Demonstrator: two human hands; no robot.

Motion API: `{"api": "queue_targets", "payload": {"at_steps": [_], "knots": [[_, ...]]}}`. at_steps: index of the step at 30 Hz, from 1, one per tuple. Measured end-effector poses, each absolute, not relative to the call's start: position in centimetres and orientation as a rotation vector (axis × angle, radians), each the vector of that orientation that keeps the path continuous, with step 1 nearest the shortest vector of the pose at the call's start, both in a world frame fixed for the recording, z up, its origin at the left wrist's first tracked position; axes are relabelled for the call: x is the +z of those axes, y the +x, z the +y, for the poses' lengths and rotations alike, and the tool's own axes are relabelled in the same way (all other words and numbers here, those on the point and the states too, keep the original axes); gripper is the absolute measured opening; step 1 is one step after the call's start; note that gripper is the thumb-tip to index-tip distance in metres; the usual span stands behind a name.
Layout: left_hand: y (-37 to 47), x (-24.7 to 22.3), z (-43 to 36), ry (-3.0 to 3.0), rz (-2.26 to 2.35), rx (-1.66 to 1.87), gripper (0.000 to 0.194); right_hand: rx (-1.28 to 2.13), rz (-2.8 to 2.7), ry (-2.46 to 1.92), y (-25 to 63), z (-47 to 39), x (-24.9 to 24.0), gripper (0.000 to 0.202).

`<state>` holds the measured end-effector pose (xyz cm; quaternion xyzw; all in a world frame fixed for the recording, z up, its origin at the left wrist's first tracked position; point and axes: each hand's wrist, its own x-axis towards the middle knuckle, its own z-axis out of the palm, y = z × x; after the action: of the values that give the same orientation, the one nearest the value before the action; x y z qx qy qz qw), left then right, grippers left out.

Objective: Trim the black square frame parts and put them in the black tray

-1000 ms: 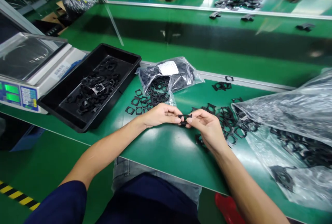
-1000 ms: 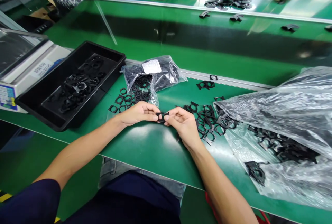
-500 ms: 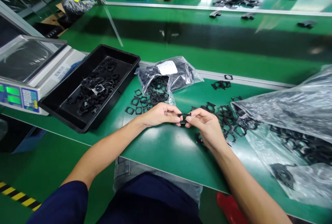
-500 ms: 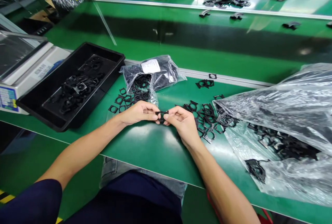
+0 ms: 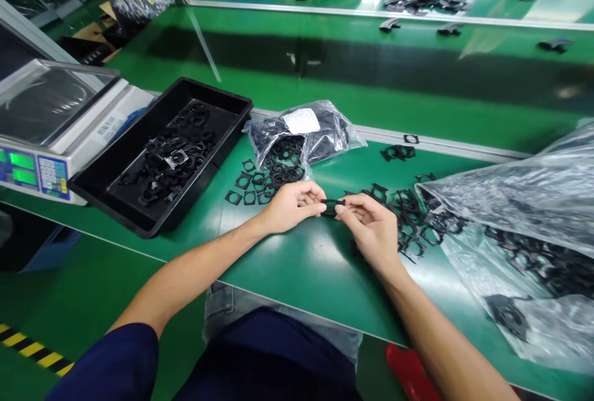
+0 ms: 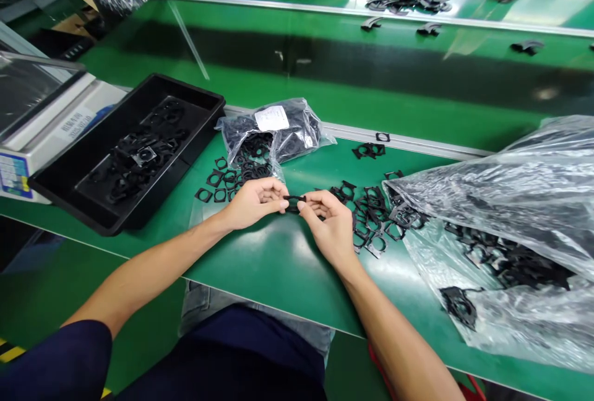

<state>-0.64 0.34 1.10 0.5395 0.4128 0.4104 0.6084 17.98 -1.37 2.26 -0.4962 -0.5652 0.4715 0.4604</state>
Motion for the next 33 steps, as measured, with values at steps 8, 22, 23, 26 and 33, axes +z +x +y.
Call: {"api": "queue_targets", "payload": {"at_steps": [8, 22, 23, 26, 33], "knots": [[-0.8, 1.5, 0.2, 1.340, 0.932, 0.895, 0.027, 0.930, -1.681, -1.212, 18.2, -1.7, 2.7, 0.015], [-0.7, 1.3, 0.6, 1.079, 0.832, 0.935, 0.040, 0.988, -1.650, -1.189, 17.9, -1.8, 2.8, 0.013], [-0.8, 1.3, 0.6, 1.085, 0.831, 0.932, 0.040, 0.975, -1.650, -1.191, 17.9, -1.8, 2.9, 0.011], [-0.9, 1.2, 0.7, 1.103, 0.827, 0.930, 0.041, 0.970, -1.642, -1.181, 17.9, -2.0, 2.9, 0.009], [-1.2, 1.3, 0.8, 1.048, 0.812, 0.920, 0.045, 1.287, -1.524, -1.087, 18.1, -1.7, 3.3, 0.026]]}}
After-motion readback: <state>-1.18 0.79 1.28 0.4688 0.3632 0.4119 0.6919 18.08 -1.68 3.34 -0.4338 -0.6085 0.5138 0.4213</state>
